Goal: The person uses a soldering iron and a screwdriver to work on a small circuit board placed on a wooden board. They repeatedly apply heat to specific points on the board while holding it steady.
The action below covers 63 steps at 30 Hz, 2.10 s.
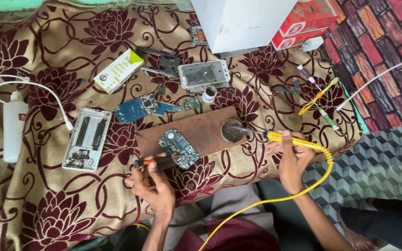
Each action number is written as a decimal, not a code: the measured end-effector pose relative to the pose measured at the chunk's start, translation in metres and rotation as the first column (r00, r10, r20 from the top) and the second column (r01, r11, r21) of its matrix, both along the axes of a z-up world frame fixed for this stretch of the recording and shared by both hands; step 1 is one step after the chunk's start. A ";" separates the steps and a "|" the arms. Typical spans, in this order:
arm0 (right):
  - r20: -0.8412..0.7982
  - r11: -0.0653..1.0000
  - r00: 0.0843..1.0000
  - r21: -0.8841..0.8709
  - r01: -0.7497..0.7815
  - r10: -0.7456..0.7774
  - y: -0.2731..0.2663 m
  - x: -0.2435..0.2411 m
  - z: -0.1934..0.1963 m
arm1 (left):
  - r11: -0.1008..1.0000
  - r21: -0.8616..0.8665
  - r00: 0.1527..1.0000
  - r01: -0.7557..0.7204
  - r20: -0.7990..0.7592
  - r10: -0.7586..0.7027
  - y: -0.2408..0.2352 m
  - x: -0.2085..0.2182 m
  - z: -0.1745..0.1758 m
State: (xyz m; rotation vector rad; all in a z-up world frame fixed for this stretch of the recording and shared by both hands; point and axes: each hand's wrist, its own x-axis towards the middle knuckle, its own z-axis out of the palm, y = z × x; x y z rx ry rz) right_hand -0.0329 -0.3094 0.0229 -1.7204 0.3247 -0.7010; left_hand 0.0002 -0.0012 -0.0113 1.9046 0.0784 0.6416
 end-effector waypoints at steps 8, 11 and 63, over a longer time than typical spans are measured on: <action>0.013 1.000 1.000 0.024 0.016 -0.016 0.006 -0.007 -0.001 | 0.994 -0.105 1.000 0.018 -0.009 -0.019 0.001 -0.004 0.006; 0.026 0.999 1.000 0.028 0.018 -0.018 0.004 -0.005 0.002 | 0.994 -0.113 1.000 0.006 0.024 -0.003 -0.002 0.000 0.010; 0.361 0.790 0.796 0.208 -0.577 0.486 0.057 -0.001 -0.078 | 0.974 -0.216 0.992 -0.073 0.085 0.093 -0.005 0.001 -0.011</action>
